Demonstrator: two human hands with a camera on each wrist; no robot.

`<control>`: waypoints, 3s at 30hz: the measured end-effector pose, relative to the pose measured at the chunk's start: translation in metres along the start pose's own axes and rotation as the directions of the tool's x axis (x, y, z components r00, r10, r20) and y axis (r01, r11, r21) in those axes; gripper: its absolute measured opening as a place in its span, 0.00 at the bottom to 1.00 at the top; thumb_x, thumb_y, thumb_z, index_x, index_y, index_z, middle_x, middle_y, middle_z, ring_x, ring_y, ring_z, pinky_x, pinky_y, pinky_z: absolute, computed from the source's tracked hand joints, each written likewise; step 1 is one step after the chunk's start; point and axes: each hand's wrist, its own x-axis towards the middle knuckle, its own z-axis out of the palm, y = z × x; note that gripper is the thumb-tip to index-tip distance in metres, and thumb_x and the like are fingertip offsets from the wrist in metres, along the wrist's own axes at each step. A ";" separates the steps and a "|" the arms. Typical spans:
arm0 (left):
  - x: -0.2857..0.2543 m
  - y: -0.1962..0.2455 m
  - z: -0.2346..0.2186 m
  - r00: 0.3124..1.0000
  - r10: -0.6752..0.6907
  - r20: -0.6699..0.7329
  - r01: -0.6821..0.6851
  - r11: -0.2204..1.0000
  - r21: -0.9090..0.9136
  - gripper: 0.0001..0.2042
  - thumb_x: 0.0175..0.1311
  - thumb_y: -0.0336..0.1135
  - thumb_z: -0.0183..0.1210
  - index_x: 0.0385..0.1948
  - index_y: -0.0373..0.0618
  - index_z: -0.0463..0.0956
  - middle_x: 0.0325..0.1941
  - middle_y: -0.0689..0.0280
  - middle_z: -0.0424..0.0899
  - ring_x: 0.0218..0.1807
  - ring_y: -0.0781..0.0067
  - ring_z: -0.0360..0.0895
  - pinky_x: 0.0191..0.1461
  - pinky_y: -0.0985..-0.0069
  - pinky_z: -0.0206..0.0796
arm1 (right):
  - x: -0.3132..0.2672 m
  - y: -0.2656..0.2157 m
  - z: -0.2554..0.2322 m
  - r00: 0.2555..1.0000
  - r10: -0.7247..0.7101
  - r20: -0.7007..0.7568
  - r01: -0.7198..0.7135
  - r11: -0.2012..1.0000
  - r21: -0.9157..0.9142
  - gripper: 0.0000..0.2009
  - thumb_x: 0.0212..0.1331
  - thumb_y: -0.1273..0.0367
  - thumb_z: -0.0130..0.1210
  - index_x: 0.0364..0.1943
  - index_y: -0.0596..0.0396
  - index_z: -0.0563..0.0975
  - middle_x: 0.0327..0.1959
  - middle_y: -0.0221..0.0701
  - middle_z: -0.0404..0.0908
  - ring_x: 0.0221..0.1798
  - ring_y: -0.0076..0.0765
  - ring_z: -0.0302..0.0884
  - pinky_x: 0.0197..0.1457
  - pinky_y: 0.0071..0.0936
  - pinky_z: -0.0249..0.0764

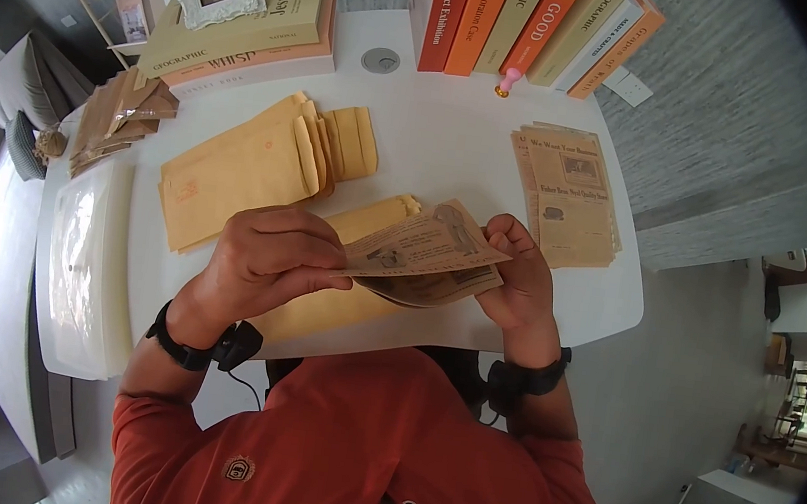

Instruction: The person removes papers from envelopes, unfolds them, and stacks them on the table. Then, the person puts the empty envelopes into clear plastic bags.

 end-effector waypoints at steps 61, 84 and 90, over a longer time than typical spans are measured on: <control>-0.015 0.002 0.065 0.890 -0.423 0.172 0.263 0.782 0.564 0.51 0.37 0.49 0.79 0.70 0.46 0.63 0.70 0.49 0.63 0.73 0.41 0.60 0.75 0.52 0.57 | 0.001 -0.188 -0.043 0.889 -0.443 -0.115 -0.174 -0.094 -0.980 0.15 0.72 0.69 0.50 0.57 0.62 0.73 0.44 0.39 0.84 0.44 0.32 0.80 0.52 0.29 0.75; -0.024 0.016 0.059 0.999 -0.009 -0.035 0.027 0.828 0.560 0.51 0.35 0.35 0.78 0.70 0.47 0.62 0.61 0.48 0.68 0.57 0.43 0.70 0.58 0.50 0.64 | -0.021 0.009 0.054 0.876 -0.284 0.389 0.416 0.039 -0.908 0.12 0.55 0.71 0.68 0.43 0.59 0.83 0.51 0.36 0.78 0.52 0.39 0.80 0.52 0.32 0.78; -0.014 0.015 0.065 0.998 0.019 0.065 -0.054 0.802 0.595 0.48 0.35 0.37 0.77 0.68 0.46 0.65 0.61 0.49 0.69 0.60 0.44 0.69 0.62 0.49 0.61 | -0.012 0.017 0.054 0.969 -0.176 0.173 0.205 0.184 -0.961 0.09 0.53 0.75 0.66 0.38 0.61 0.82 0.45 0.37 0.79 0.40 0.40 0.81 0.46 0.31 0.77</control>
